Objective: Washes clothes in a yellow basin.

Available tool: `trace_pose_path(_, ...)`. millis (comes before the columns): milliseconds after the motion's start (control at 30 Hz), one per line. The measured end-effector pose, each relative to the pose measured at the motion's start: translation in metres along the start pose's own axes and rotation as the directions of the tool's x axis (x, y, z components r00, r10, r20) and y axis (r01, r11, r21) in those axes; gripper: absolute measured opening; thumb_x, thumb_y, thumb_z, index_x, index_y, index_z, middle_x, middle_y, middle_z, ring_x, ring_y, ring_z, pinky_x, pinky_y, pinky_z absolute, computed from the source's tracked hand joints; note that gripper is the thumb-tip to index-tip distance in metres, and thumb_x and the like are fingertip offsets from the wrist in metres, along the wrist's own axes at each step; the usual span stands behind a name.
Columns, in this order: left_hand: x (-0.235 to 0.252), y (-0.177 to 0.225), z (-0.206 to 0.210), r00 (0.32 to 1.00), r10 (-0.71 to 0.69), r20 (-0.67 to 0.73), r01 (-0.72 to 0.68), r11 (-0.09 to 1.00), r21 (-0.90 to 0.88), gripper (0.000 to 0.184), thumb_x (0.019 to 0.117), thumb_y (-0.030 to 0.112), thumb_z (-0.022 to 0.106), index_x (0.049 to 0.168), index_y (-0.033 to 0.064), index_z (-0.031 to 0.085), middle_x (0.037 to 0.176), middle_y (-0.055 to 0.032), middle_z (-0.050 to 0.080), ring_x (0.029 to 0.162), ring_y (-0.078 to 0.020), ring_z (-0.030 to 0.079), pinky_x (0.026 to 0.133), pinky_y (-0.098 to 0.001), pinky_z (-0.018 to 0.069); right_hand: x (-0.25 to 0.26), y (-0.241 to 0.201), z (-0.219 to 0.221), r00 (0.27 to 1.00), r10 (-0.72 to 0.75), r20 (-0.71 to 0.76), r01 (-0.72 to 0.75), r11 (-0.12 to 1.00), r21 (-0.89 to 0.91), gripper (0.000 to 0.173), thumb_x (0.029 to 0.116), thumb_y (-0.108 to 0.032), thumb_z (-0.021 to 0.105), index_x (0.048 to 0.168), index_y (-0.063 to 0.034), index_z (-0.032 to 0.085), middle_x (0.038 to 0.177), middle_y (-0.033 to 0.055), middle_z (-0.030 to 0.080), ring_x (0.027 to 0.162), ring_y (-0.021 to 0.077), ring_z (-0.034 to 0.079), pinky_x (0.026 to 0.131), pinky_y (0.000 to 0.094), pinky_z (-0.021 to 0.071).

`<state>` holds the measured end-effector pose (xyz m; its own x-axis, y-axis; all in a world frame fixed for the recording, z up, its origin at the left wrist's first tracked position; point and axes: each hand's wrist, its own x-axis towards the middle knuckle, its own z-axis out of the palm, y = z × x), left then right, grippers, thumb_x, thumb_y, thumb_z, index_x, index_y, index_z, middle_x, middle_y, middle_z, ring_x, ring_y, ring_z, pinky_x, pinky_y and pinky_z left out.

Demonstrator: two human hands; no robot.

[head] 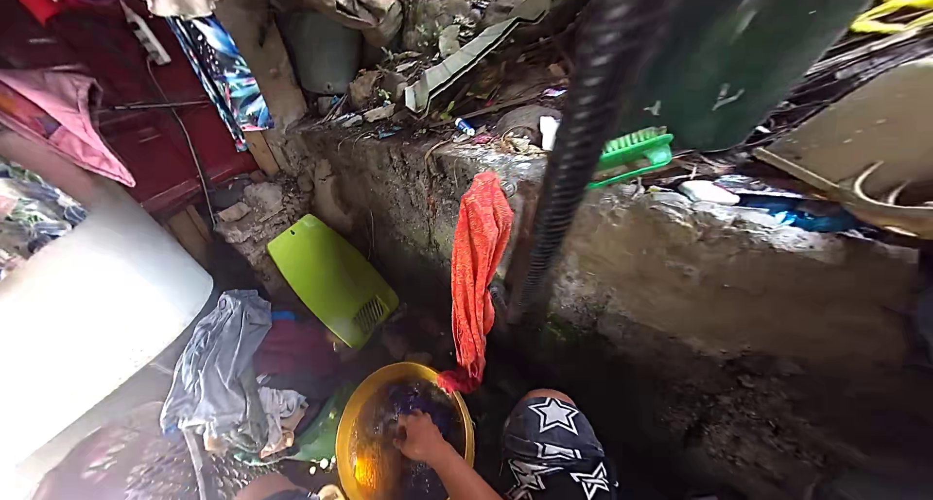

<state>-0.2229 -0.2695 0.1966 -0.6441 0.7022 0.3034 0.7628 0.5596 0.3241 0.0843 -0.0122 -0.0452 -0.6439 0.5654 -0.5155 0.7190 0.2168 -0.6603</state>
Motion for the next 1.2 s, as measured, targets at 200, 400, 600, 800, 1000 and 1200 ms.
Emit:
trace_pose_path(200, 0.059, 0.287, 0.025, 0.871, 0.492, -0.008, -0.364, 0.633, -0.683, 0.031, 0.1067, 0.017, 0.051, 0.125, -0.0029, 0.068, 0.125, -0.015, 0.069, 0.11, -0.0203, 0.069, 0.096, -0.04, 0.058, 0.004, 0.013, 0.007, 1.0, 0.014, 0.021, -0.014, 1.0, -0.027, 0.046, 0.1017, -0.033, 0.061, 0.135, -0.002, 0.062, 0.149, 0.0268, 0.049, 0.144, 0.0471, 0.039, 0.11, 0.0683, 0.037)
trace_pose_path(400, 0.099, 0.432, 0.076, 0.798, 0.531, 0.284, -0.071, 0.551, -0.831, 0.04, 0.113, 0.022, 0.039, 0.147, 0.0036, 0.052, 0.148, -0.019, 0.054, 0.133, -0.0338, 0.055, 0.103, -0.0558, 0.0488, -0.002, 0.016, 0.003, 0.996, 0.045, 0.07, -0.04, 0.996, -0.073, 0.045, 0.1021, -0.03, 0.059, 0.138, -0.0033, 0.061, 0.152, 0.0259, 0.047, 0.146, 0.0464, 0.037, 0.11, 0.0683, 0.0363)
trace_pose_path(600, 0.12, 0.456, 0.102, 0.73, 0.559, 0.393, 0.072, 0.509, -0.858, 0.028, 0.1119, 0.015, 0.038, 0.122, 0.0008, 0.06, 0.097, -0.0059, 0.065, 0.083, -0.0114, 0.063, 0.078, -0.031, 0.0559, -0.002, 0.018, 0.003, 0.997, 0.014, 0.074, -0.011, 0.999, -0.043, 0.045, 0.1023, -0.031, 0.06, 0.137, -0.0025, 0.061, 0.15, 0.0261, 0.049, 0.145, 0.0467, 0.038, 0.111, 0.0676, 0.0364)
trace_pose_path(800, 0.115, 0.45, 0.103, 0.781, 0.52, 0.347, 0.075, 0.472, -0.878, 0.021, 0.1108, 0.014, 0.044, 0.123, 0.0031, 0.057, 0.097, -0.0074, 0.066, 0.084, -0.0134, 0.067, 0.078, -0.0334, 0.0592, -0.001, 0.024, 0.014, 0.998, 0.065, 0.019, -0.062, 0.99, -0.13, 0.058, 0.096, -0.025, 0.068, 0.149, -0.0064, 0.052, 0.159, 0.0259, 0.037, 0.148, 0.047, 0.03, 0.112, 0.069, 0.0336)
trace_pose_path(1000, 0.081, 0.373, 0.132, 0.739, 0.526, 0.421, -0.042, 0.659, -0.751, 0.035, 0.1072, 0.022, 0.052, 0.136, 0.0023, 0.055, 0.119, -0.0177, 0.067, 0.098, -0.0253, 0.068, 0.084, -0.0436, 0.0574, -0.045, 0.016, 0.021, 0.931, 0.26, 0.257, -0.159, 0.922, -0.353, 0.053, 0.0992, -0.017, 0.06, 0.148, 0.0025, 0.05, 0.159, 0.027, 0.037, 0.149, 0.0446, 0.033, 0.119, 0.0628, 0.0255)
trace_pose_path(1200, 0.017, 0.226, 0.226, 0.557, 0.222, 0.8, 0.154, 0.919, -0.362, 0.035, 0.107, 0.012, 0.049, 0.139, -0.0017, 0.056, 0.126, -0.0228, 0.065, 0.108, -0.0311, 0.066, 0.093, -0.0473, 0.0534, -0.016, 0.005, -0.003, 0.966, 0.148, 0.214, -0.104, 0.973, -0.205, 0.051, 0.0923, -0.014, 0.069, 0.135, 0.0087, 0.056, 0.141, 0.0298, 0.055, 0.133, 0.0449, 0.053, 0.105, 0.0662, 0.0431)
